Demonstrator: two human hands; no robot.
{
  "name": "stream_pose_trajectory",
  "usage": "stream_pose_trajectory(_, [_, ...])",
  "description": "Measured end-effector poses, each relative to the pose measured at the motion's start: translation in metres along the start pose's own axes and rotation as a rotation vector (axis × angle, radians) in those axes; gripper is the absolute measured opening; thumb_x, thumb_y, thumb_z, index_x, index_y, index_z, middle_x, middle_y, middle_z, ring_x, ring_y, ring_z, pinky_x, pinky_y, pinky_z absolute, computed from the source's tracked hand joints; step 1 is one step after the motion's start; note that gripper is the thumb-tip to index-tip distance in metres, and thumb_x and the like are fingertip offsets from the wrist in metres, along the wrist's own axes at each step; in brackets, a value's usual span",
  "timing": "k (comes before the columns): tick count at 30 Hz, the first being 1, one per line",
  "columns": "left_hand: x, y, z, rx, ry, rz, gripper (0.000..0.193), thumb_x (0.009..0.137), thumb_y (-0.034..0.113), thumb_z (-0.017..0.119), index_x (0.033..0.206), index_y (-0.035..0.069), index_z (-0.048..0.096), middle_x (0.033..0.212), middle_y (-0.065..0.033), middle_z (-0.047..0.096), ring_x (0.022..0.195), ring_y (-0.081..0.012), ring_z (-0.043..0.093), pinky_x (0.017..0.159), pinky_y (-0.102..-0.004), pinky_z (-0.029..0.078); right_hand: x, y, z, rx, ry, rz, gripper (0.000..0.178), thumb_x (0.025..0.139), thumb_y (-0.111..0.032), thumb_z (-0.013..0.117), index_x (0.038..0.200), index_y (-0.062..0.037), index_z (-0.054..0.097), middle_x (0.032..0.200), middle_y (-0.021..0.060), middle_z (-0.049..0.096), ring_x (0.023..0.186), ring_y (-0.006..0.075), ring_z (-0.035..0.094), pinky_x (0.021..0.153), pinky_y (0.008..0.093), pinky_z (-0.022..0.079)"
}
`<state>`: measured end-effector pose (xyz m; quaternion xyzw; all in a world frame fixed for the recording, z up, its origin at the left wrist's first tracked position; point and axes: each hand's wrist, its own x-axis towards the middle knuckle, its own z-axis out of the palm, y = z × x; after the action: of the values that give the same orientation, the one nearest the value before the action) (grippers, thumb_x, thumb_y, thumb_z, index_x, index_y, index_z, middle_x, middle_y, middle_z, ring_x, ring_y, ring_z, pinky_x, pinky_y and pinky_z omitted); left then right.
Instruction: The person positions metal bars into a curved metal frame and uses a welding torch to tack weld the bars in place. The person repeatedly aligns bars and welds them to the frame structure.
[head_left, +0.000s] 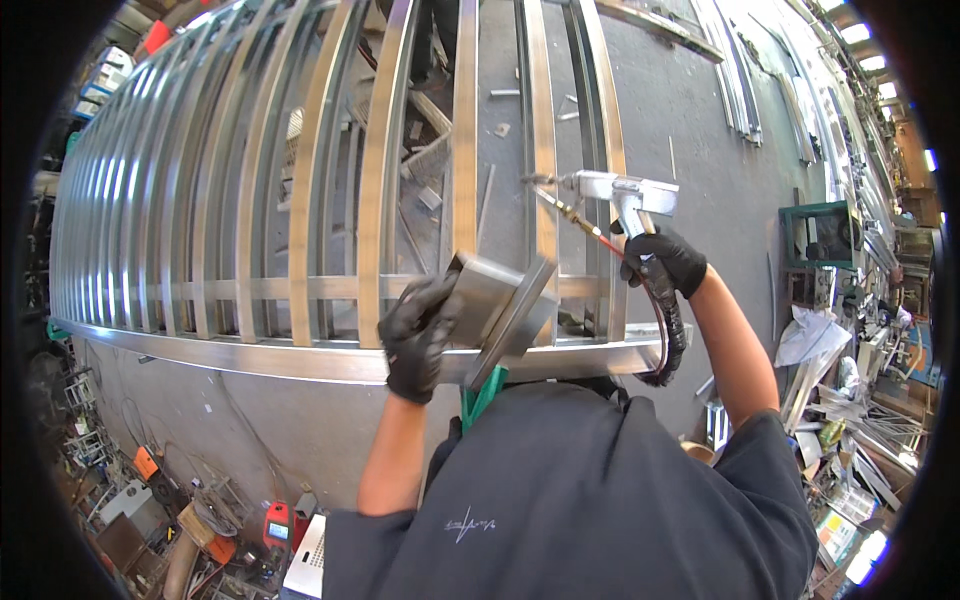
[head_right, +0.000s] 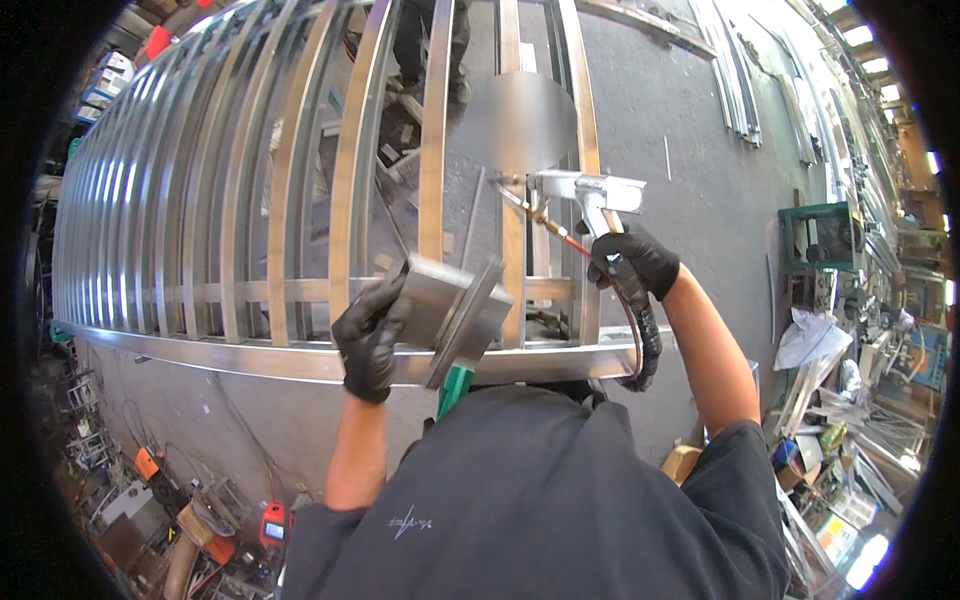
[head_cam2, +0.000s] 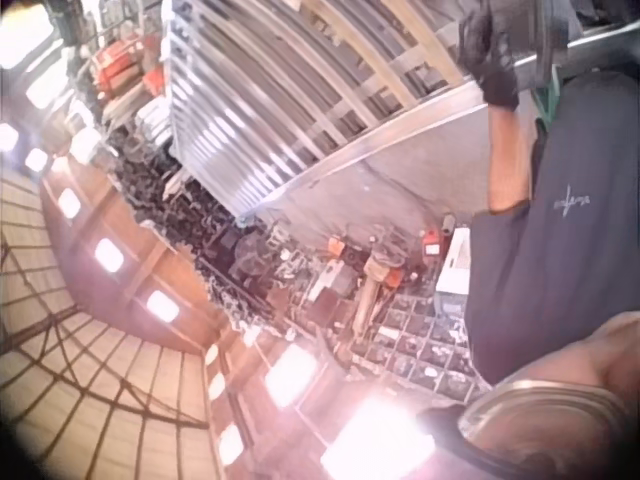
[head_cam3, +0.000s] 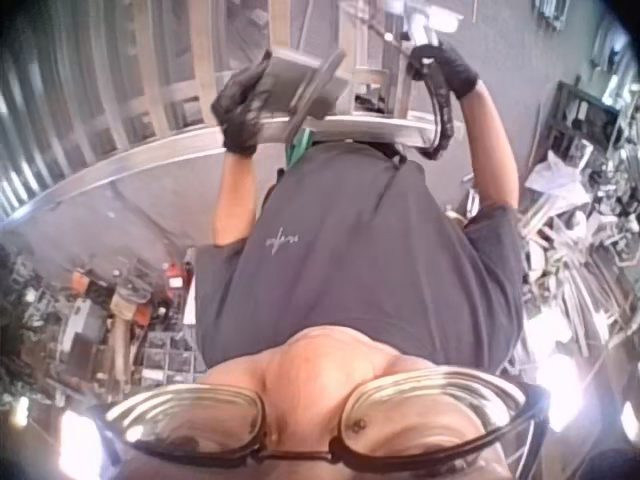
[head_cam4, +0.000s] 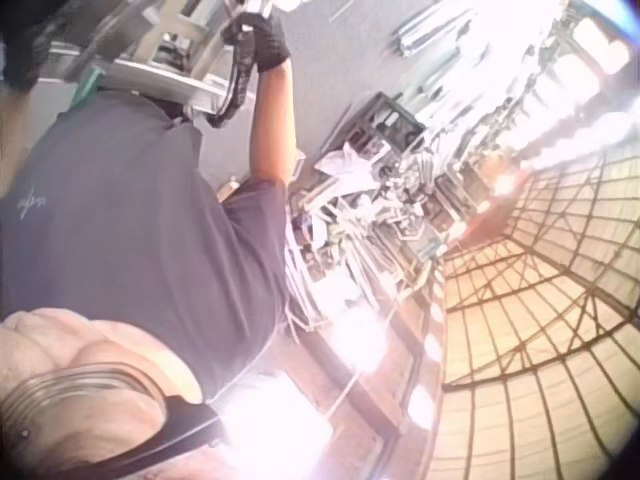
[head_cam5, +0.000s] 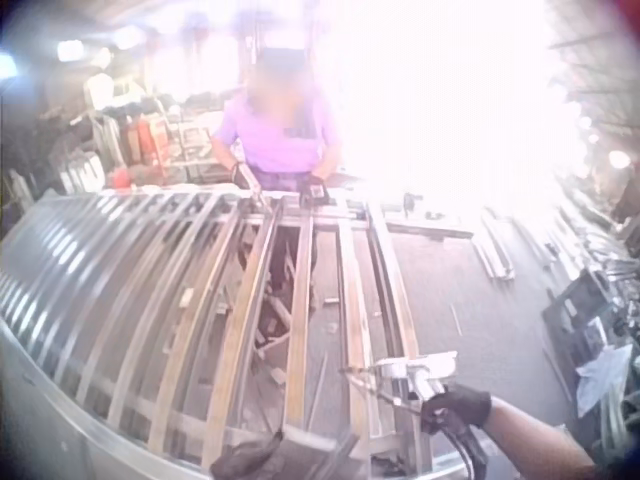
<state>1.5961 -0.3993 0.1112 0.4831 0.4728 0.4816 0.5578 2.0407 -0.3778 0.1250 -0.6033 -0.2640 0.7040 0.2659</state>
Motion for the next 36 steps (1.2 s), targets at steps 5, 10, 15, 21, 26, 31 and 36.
stream_pose_trajectory(5, [-0.045,-0.026,-0.067,-0.280,0.156,-0.128,0.028,0.099,-0.006,0.078,0.126,0.000,0.080,0.124,-0.0112,0.080,0.113,-0.0182,0.074,0.102,-0.0338,0.059,0.038,0.038,-0.034,0.080,-0.108,-0.025,0.052,0.100,-0.033,0.071,0.137,0.0019,0.063,0.090,0.0145,0.075,0.076,0.0294,0.076,0.072,0.0422,0.062])
stream_pose_trajectory(10, [-0.073,-0.047,-0.073,-0.411,0.267,-0.153,0.026,0.098,-0.008,0.077,0.123,0.000,0.080,0.122,-0.0102,0.080,0.110,-0.0180,0.074,0.100,-0.0342,0.060,0.066,0.046,-0.046,-0.729,0.285,-0.184,0.055,0.105,-0.052,0.068,0.121,0.0012,0.074,0.100,0.0122,0.080,0.079,0.0310,0.075,0.080,0.0471,0.061])
stream_pose_trajectory(15, [-0.047,-0.022,-0.033,-0.169,-0.050,-0.127,0.025,0.100,-0.003,0.078,0.125,-0.002,0.080,0.123,-0.0129,0.080,0.112,-0.0195,0.074,0.102,-0.0335,0.058,-0.012,-0.028,0.042,-0.936,0.455,-0.371,0.044,0.111,-0.040,0.063,0.128,-0.0010,0.074,0.117,0.0188,0.079,0.111,0.0262,0.074,0.098,0.0383,0.057])
stream_pose_trajectory(21, [0.026,-0.005,0.031,0.064,-0.610,0.061,0.026,0.100,0.001,0.079,0.125,0.000,0.080,0.120,-0.0120,0.082,0.108,-0.0180,0.076,0.098,-0.0355,0.061,-0.029,0.019,0.133,-0.595,-0.415,-0.278,0.071,0.103,-0.044,0.078,0.157,-0.0029,0.056,0.130,0.0129,0.073,0.117,0.0220,0.071,0.100,0.0331,0.058])
stream_pose_trajectory(26, [0.046,-0.021,0.042,0.209,-0.823,-0.035,0.018,0.102,0.001,0.077,0.119,0.002,0.082,0.110,-0.0069,0.083,0.100,-0.0144,0.075,0.087,-0.0309,0.062,-0.029,0.049,0.133,-0.721,-0.436,0.082,0.073,0.101,-0.067,0.071,0.133,-0.0014,0.073,0.105,0.0140,0.077,0.084,0.0193,0.074,0.060,0.0330,0.059])
stream_pose_trajectory(31, [0.060,-0.046,0.053,0.183,-0.874,-0.093,0.019,0.103,0.006,0.078,0.122,0.003,0.082,0.111,-0.0079,0.082,0.104,-0.0151,0.075,0.092,-0.0325,0.063,-0.036,0.055,0.143,-0.714,-0.494,0.174,0.061,0.107,-0.060,0.068,0.109,-0.0004,0.077,0.088,0.0112,0.072,0.084,0.0133,0.069,0.070,0.0304,0.055])
stream_pose_trajectory(36, [0.127,-0.104,-0.002,0.031,-0.319,0.126,0.046,0.110,0.006,0.064,0.156,0.008,0.057,0.134,-0.0036,0.071,0.111,-0.0141,0.068,0.104,-0.0294,0.058,-0.061,0.085,0.153,-0.253,-0.079,0.064,0.055,0.113,-0.056,0.061,0.109,-0.0035,0.077,0.087,0.0036,0.067,0.080,0.0114,0.063,0.073,0.0263,0.052])
